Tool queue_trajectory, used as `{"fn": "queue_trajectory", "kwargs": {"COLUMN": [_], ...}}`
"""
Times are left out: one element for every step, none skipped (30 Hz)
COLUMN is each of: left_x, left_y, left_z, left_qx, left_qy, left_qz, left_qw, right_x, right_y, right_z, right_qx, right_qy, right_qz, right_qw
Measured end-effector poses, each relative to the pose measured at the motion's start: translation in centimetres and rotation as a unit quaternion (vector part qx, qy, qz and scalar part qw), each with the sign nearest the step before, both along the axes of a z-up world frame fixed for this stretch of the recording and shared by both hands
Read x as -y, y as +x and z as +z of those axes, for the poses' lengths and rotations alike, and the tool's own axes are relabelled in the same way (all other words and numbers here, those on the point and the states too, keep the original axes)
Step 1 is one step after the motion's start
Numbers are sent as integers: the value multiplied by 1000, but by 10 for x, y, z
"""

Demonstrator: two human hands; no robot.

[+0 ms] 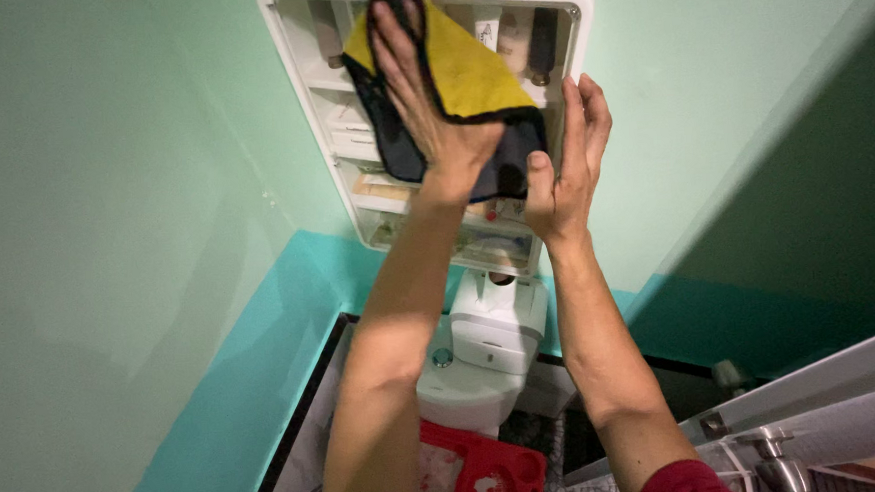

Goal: The person organizes small bathroom items by picking them from a red tray on the toilet, wiping each with a yellow cloth, and placing them into a wall-mounted cabinet. The person also wipes the cabinet interior and a tissue dispenser, then moves the dispenser to the sink.

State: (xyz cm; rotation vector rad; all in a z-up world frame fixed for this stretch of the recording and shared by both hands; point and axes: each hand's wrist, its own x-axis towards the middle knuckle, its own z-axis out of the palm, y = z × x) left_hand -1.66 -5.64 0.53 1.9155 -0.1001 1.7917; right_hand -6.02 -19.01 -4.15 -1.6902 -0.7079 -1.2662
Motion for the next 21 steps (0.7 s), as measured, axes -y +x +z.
{"fn": "queue_trajectory", "kwargs": {"left_x": [5, 9, 13, 17, 19, 21, 23, 25, 28, 31, 34, 36, 37, 39, 40, 41, 42, 43, 44, 45, 46], "left_y": [-2, -3, -5, -6, -7, -8, -8, -8, -7, -7, -6, -5, -5, -5, -4, -4, -4, -3, -3, -2, -1], "left_z": [-1, -2, -2, -3, -3, -4, -5, -5, -5, -6, -6, -7, -8, -9, -10, -12, -14, -16, -17, -19, -22], "left_qx": [-9, -14, -20, -22, -24, -20, -15, -11, -13, -15, -17, -11, -5, 2, -1, -3, -6, 7, 21, 34, 14], "left_qy": [5, 14, 23, 36, 49, 61, 73, 85, 94, 103, 112, 121, 129, 137, 150, 162, 174, 175, 175, 176, 182], "left_qz": [-9, -16, -22, -28, -33, -40, -48, -56, -42, -27, -12, -16, -20, -23, -17, -11, -6, -11, -16, -22, -14], "left_qw": [1000, 1000, 999, 999, 998, 997, 996, 995, 995, 994, 993, 992, 991, 990, 989, 987, 985, 985, 984, 984, 983], "right_x": [0, 1, 2, 2, 3, 4, 4, 5, 6, 8, 8, 9, 10, 12, 13, 14, 15, 16, 17, 18, 18], "right_y": [1, 2, 2, 3, 4, 5, 5, 6, 6, 7, 7, 6, 6, 6, 6, 6, 5, 4, 4, 3, 3], "right_z": [0, 0, 0, 0, 0, 0, -1, -1, -1, -1, -1, -1, -1, 0, 1, 1, 1, 1, 0, 0, 0], "right_qx": [4, 7, 10, 13, 16, 19, 22, 20, 19, 17, 16, 15, 14, 14, 13, 12, 9, 6, 3, 4, 4], "right_qy": [0, 3, 7, 10, 10, 10, 10, 11, 11, 11, 10, 9, 7, 7, 8, 9, 10, 12, 13, 12, 10], "right_qz": [-2, 2, 6, 10, 14, 18, 20, 21, 22, 23, 18, 13, 8, 10, 13, 15, 15, 14, 13, 12, 12], "right_qw": [1000, 1000, 1000, 1000, 1000, 1000, 1000, 1000, 1000, 1000, 1000, 1000, 1000, 1000, 1000, 1000, 1000, 1000, 1000, 1000, 1000]}}
